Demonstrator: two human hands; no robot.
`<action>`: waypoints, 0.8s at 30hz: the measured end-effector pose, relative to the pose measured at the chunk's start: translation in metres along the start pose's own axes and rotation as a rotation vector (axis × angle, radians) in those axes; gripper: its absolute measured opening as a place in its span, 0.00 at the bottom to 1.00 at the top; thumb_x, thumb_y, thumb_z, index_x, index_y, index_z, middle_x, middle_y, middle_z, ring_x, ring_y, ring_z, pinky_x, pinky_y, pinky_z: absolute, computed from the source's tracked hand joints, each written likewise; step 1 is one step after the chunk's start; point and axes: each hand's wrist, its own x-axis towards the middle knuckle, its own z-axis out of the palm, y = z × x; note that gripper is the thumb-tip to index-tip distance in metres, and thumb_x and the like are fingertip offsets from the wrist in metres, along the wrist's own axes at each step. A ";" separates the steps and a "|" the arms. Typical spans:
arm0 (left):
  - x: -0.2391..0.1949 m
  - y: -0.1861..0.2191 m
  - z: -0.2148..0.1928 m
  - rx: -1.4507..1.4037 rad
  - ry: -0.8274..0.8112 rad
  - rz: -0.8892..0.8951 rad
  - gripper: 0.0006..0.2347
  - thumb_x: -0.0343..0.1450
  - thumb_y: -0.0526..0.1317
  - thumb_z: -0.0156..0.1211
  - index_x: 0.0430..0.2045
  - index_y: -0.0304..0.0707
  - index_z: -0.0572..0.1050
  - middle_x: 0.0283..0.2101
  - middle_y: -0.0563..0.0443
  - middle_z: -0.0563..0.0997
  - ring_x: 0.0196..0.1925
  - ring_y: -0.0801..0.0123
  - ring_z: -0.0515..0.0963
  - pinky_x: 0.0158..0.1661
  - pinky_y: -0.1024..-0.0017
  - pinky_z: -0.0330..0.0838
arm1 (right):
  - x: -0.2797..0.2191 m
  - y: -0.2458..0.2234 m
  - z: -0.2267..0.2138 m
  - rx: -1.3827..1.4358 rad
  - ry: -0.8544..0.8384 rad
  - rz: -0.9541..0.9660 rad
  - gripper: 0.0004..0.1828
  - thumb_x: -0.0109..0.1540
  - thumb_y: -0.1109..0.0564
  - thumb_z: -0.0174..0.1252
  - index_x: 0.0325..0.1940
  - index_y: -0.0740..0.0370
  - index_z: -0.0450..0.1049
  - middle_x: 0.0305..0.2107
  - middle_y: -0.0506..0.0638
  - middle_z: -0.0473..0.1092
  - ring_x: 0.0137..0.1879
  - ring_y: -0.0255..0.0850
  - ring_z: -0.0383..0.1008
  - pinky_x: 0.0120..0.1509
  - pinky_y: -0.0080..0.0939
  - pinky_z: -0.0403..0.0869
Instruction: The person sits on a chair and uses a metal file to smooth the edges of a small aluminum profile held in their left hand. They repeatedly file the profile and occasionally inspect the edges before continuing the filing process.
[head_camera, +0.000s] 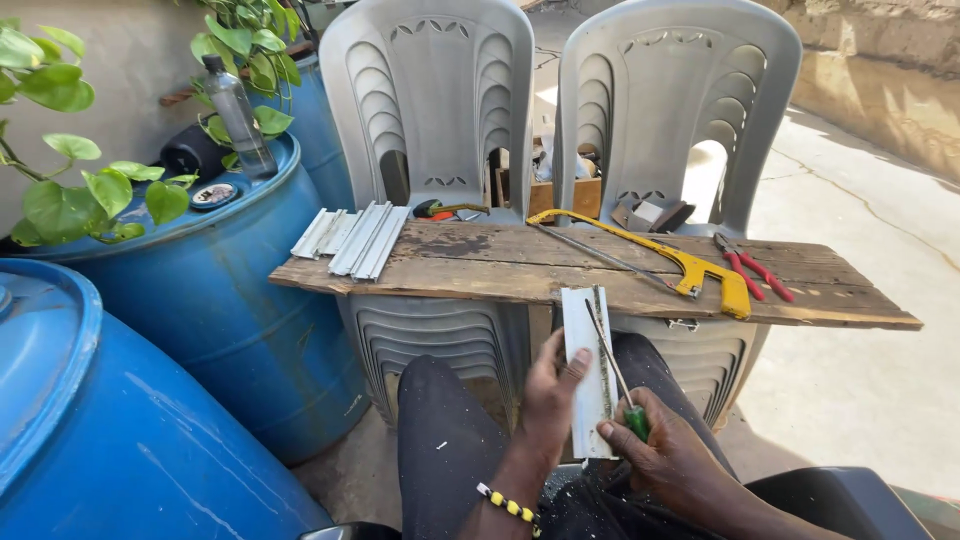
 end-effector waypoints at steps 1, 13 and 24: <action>-0.007 0.010 0.002 0.002 0.003 0.003 0.38 0.70 0.60 0.57 0.76 0.49 0.58 0.78 0.38 0.63 0.77 0.49 0.67 0.72 0.52 0.64 | 0.005 0.007 -0.004 0.001 -0.002 -0.003 0.16 0.69 0.53 0.66 0.37 0.57 0.65 0.19 0.53 0.68 0.20 0.45 0.74 0.25 0.43 0.78; 0.014 -0.012 -0.001 -0.091 0.139 -0.040 0.47 0.59 0.43 0.69 0.77 0.47 0.52 0.59 0.47 0.81 0.56 0.61 0.82 0.52 0.61 0.80 | -0.007 -0.031 -0.033 -0.387 -0.054 -0.193 0.09 0.67 0.42 0.59 0.43 0.45 0.78 0.26 0.39 0.84 0.35 0.33 0.82 0.48 0.35 0.78; 0.068 0.057 -0.056 0.678 0.417 0.285 0.39 0.63 0.50 0.60 0.72 0.41 0.58 0.53 0.42 0.69 0.47 0.43 0.79 0.41 0.45 0.75 | 0.036 0.093 -0.049 0.666 -0.157 0.427 0.28 0.71 0.56 0.56 0.39 0.93 0.83 0.29 0.79 0.76 0.33 0.66 0.74 0.42 0.56 0.67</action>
